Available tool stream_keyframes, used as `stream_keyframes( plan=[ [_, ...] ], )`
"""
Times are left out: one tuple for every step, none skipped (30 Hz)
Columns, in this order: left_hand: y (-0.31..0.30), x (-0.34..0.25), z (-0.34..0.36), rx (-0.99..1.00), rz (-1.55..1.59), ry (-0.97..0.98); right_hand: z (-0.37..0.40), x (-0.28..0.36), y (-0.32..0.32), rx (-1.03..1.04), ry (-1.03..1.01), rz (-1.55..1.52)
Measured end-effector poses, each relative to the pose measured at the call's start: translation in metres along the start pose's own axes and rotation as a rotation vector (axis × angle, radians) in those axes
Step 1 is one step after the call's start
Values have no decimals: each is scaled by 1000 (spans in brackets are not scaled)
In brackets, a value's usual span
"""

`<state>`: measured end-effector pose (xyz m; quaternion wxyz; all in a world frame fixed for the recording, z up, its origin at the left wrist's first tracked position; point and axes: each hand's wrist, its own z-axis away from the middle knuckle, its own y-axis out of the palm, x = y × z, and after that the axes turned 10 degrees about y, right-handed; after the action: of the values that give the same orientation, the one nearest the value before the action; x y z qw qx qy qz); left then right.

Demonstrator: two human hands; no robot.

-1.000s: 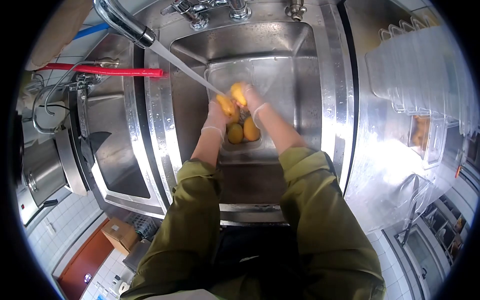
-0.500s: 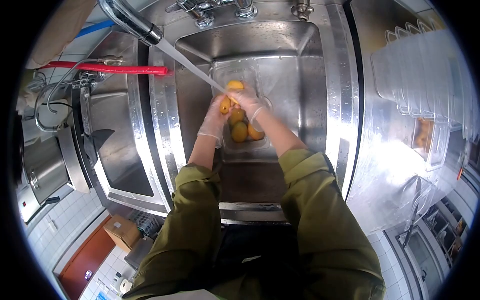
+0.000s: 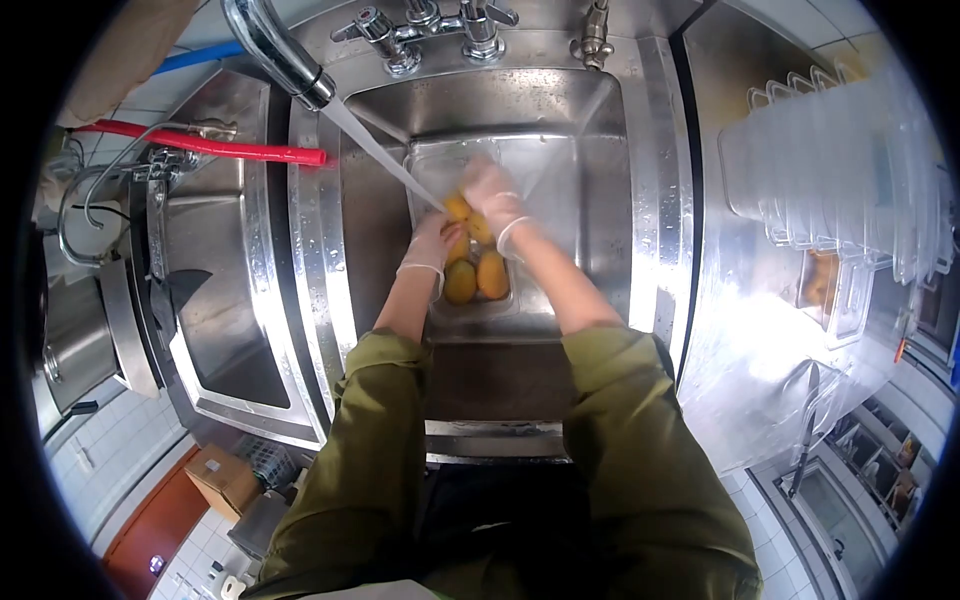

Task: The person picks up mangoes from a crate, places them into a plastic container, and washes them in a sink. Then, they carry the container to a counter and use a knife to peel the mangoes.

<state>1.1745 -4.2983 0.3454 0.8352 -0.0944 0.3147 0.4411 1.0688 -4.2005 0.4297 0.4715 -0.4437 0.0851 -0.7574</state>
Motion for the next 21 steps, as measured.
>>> stream_keyframes(
  plan=[
    [-1, -5, 3, 15, 129, -28, 9, 14, -15, -6, -74, -131],
    [-1, -11, 6, 31, 257, -56, 15, 21, -24, -12, -147, -261],
    [1, -16, 11, 49, 385, -85, 12, 19, -14, -3, -220, -127],
    [1, -9, -2, 188, 98, 229, 3, 17, 7, 4, -294, 7],
    [-1, 8, -29, 320, -194, 547, -3, 22, 21, 8, -371, 142],
    [8, -11, -11, 500, 304, 325, 12, 29, 21, 47, -264, 16],
    [17, -29, 7, 588, 762, 17, 27, 36, 22, 72, -157, -114],
    [25, -45, 29, 433, 626, -86, 30, 41, 15, 87, -138, 29],
    [30, -55, 45, 275, 488, -189, 19, 45, 4, 19, -186, 177],
    [29, -58, 51, 116, 347, -290, 11, 46, -10, -48, -231, 326],
    [2, -17, -1, 477, -198, 26, 26, 54, -34, -242, -232, 51],
    [-24, 23, -52, 642, -716, 458, 44, 70, -65, -431, -230, -225],
    [-31, 34, -57, 754, -613, 532, 47, 84, -89, -572, -246, -238],
    [-38, 42, -58, 864, -506, 604, 42, 98, -109, -713, -261, -253],
    [-44, 48, -57, 972, -397, 675, 38, 107, -124, -791, -360, -188],
    [-50, 52, -54, 1078, -287, 744, 30, 113, -136, -869, -458, -125],
    [-50, 49, -39, 983, -181, 590, 10, 111, -147, -862, -435, 11],
    [-43, 39, -20, 774, -67, 356, -5, 106, -153, -849, -407, 146],
    [-34, 26, 4, 416, 55, 63, 0, 109, -159, -866, -411, 234],
    [-24, 11, 23, 172, 116, -63, -19, 100, -165, -852, -408, 252],
    [-18, 1, 37, 66, 111, -83, -18, 107, -172, -810, -442, 191]
  ],
)
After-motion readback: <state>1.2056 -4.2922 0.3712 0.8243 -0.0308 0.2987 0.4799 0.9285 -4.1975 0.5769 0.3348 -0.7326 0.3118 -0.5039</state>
